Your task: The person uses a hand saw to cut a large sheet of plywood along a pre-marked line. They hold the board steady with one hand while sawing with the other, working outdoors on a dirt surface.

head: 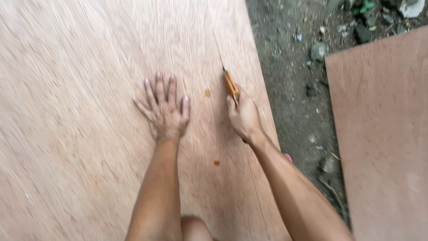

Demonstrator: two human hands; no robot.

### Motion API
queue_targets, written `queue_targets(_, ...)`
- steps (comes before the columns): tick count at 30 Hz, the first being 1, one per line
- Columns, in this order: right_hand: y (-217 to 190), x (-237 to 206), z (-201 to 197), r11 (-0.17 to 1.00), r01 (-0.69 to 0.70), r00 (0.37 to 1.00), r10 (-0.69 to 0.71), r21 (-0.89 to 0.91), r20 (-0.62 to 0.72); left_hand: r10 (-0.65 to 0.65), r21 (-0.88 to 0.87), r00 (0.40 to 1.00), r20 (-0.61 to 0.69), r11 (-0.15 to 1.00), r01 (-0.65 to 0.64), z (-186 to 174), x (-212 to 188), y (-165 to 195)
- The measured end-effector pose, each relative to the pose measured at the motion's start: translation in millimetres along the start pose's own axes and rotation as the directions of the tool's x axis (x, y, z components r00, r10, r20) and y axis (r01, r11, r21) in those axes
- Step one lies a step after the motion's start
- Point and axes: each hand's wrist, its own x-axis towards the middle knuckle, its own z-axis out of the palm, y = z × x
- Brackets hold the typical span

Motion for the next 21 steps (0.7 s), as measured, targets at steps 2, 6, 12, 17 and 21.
queue_targets(2, 26.0, 25.8, 17.6, 0.991, 0.123, 0.99, -0.118, 0.061, -0.073, 0.016, -0.011, 1.0, -0.005, 1.0, -0.016, 0.0, -2.4, -0.4)
queue_targets(6, 64.5, -20.5, 9.3, 0.999, 0.023, 0.999, -0.022, -0.028, 0.035, 0.041, -0.033, 0.999, -0.011, 0.999, -0.042, -1.8, -4.8, -1.2)
queue_targets(12, 38.9, -201.1, -79.3, 0.99, -0.095, 0.995, 0.093, -0.108, -0.024, -0.005, -0.022, 0.999, 0.032, 1.0, 0.006, -2.3, -2.6, 2.9)
queue_targets(17, -2.2, -116.0, -55.0, 0.955, -0.234, 0.959, 0.257, -0.184, 0.115, 0.014, -0.013, 0.999, 0.029, 1.0, -0.013, -3.2, -2.1, -1.5)
queue_targets(21, 24.4, -21.4, 9.2, 0.993, 0.082, 0.995, -0.076, 0.09, -0.072, 0.015, 0.011, 1.0, 0.007, 1.0, -0.015, -0.8, -5.4, -0.4)
